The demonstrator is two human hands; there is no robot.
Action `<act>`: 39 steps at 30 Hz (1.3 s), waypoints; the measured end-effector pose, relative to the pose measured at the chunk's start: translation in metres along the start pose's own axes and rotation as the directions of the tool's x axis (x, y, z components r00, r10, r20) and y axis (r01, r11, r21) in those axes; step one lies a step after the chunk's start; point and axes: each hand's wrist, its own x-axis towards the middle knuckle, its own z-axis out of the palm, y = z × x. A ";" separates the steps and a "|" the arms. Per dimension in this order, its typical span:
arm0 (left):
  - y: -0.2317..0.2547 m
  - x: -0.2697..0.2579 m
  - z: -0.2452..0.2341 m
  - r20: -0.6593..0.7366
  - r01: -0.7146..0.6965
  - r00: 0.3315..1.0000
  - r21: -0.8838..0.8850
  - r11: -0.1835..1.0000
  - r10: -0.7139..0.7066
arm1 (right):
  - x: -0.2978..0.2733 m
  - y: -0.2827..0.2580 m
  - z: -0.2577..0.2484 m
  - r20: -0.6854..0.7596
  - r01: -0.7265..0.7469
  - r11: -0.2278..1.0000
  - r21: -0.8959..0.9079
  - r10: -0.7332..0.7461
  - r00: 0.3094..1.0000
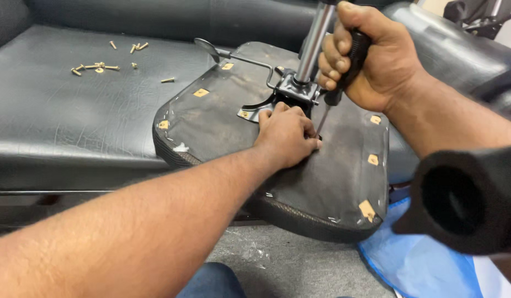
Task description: The person uses a screwdriver to fasten screws into a metal bracket attached to a black upholstered seat cushion. They then attach a black plastic frame to the bracket and secure it with additional screws.
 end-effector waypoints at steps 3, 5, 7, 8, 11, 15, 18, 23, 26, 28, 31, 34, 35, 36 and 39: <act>0.004 -0.003 -0.001 0.001 -0.008 1.000 0.012 1.000 0.008 | 0.003 -0.003 -0.004 0.075 -0.013 0.999 -0.042 0.016 0.997; 0.005 -0.004 -0.005 -0.011 -0.008 1.000 0.035 0.999 0.008 | 0.003 -0.003 -0.003 -0.016 -0.017 0.996 -0.090 0.015 1.000; 0.005 -0.004 -0.008 -0.037 0.006 0.999 -0.003 1.000 -0.006 | 0.007 0.002 0.000 -0.144 -0.011 0.996 -0.093 -0.003 0.990; 0.006 -0.005 -0.007 -0.044 0.008 0.999 -0.026 1.000 -0.010 | 0.006 0.007 0.001 -0.238 0.005 0.997 -0.078 -0.024 0.971; 0.006 -0.003 -0.002 -0.056 -0.005 0.998 0.016 1.000 0.005 | 0.005 0.010 -0.008 -0.220 0.012 1.000 0.019 -0.007 0.975; 0.002 -0.001 0.000 0.002 0.003 1.000 0.014 1.000 -0.003 | 0.004 0.006 -0.031 0.064 -0.027 0.999 0.040 0.025 0.998; -0.002 0.003 0.001 -0.002 0.023 1.000 -0.015 1.000 -0.023 | 0.008 0.009 -0.042 0.118 -0.022 0.997 0.069 0.014 0.993; -0.010 0.002 -0.003 -0.017 -0.003 1.000 -0.196 0.981 0.000 | 0.011 0.020 -0.048 0.113 0.006 0.988 0.152 -0.024 0.993; -0.006 0.001 -0.003 0.000 0.011 1.000 -0.192 0.981 -0.011 | 0.015 0.026 -0.051 0.084 0.055 0.980 0.190 -0.072 0.994; -0.002 0.000 -0.005 0.057 0.032 0.998 -0.163 0.986 -0.023 | 0.015 0.027 -0.055 0.010 0.074 0.981 0.177 -0.077 0.997; 0.002 0.000 -0.007 0.074 0.015 0.997 -0.135 0.991 -0.005 | 0.016 0.029 -0.058 -0.089 0.082 0.992 0.100 -0.073 0.993; 0.003 0.000 -0.005 0.071 -0.005 0.997 -0.135 0.991 0.014 | 0.014 0.032 -0.059 -0.158 0.106 0.994 0.015 -0.102 0.982; 0.003 0.000 -0.005 0.070 -0.007 0.997 -0.139 0.990 0.017 | 0.014 0.035 -0.058 -0.218 0.126 0.992 0.018 -0.120 0.969; 0.003 0.001 -0.005 0.071 -0.005 0.997 -0.132 0.991 0.015 | 0.014 0.037 -0.056 -0.262 0.147 0.989 0.004 -0.140 0.955; 0.001 0.001 -0.004 0.069 -0.006 0.997 -0.132 0.991 0.015 | 0.015 0.045 -0.049 -0.360 0.203 0.976 -0.078 -0.217 0.907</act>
